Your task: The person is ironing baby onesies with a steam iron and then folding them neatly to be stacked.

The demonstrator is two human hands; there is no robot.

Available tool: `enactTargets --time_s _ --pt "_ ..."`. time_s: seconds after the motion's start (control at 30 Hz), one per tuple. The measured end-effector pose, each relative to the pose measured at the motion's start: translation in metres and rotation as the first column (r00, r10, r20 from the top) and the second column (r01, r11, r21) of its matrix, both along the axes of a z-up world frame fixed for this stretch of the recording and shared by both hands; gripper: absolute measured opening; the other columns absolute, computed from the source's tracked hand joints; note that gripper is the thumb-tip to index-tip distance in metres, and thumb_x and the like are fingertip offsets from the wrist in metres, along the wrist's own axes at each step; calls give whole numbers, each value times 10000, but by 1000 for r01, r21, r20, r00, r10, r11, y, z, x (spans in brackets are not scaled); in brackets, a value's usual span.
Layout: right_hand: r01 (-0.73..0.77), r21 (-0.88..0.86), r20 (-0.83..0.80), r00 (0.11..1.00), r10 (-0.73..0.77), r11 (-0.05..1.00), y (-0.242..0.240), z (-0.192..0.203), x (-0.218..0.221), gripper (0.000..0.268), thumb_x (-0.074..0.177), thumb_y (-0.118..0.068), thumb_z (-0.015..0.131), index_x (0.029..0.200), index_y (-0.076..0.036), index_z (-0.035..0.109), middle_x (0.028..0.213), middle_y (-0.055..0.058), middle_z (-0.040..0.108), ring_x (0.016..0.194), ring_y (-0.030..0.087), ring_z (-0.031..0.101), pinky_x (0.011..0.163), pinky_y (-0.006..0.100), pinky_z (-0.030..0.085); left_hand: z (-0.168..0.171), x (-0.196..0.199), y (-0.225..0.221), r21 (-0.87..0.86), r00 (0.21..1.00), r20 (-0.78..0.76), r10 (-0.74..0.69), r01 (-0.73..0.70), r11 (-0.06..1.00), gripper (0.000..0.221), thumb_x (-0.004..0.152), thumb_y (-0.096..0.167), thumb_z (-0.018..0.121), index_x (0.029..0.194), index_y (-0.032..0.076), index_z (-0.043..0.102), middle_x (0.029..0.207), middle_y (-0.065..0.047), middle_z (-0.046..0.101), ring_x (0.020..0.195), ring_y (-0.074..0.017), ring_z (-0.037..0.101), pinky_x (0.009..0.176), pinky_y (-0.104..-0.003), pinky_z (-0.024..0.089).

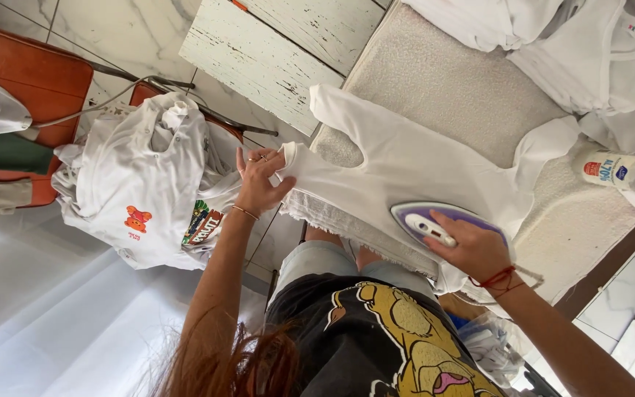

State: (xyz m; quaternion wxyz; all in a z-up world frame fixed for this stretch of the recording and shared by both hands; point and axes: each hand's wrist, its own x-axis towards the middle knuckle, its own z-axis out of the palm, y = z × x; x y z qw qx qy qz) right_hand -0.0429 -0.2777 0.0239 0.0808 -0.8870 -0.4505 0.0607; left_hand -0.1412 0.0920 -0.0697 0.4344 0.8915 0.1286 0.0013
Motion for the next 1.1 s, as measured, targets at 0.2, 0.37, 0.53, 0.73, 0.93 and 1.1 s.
enactTargets --time_s 0.2,0.37,0.53,0.73,0.93,1.1 --pt "76 45 -39 997 -74 996 87 -7 -6 412 703 -435 614 1069 -249 581 608 -24 548 597 145 596 495 244 462 -23 -15 -7 -114 985 -76 156 -164 980 367 558 204 578 922 240 610 883 96 535 1026 -164 426 982 -572 -58" --pt "188 44 -203 964 -175 981 162 -1 -6 429 716 -456 597 1063 -205 581 596 53 570 535 251 603 436 354 467 -38 -27 3 -110 961 -131 245 -260 959 462 481 147 521 932 174 616 903 53 529 1045 -199 420 988 -596 -17" --pt "151 46 -117 983 -145 987 84 -9 -2 444 707 -439 612 1098 -235 569 638 29 586 580 206 612 478 302 476 -49 -28 16 -27 966 -166 198 -205 978 453 465 223 541 912 221 618 864 58 535 977 -180 422 990 -594 -31" --pt "466 -109 -166 862 -478 878 -37 -1 20 443 786 -312 595 1173 -103 538 867 122 614 648 210 618 512 274 511 -30 -12 6 8 956 -244 163 -166 986 460 492 269 470 923 192 612 829 32 520 1013 -223 398 983 -606 -40" --pt "846 -237 -382 371 -846 478 1 15 8 460 686 -429 694 1097 -243 601 950 108 615 916 280 563 768 363 459 -62 -30 -6 34 944 -232 236 -235 971 533 507 254 549 1034 188 595 991 11 571 1001 -203 429 1021 -574 7" --pt "372 -22 -150 916 -371 928 25 -8 -13 419 642 -429 663 1030 -282 607 704 2 650 661 160 633 551 304 507 -59 -29 -18 140 934 -179 309 -287 948 517 543 232 583 1051 141 588 976 -41 581 985 -236 456 1016 -550 103"
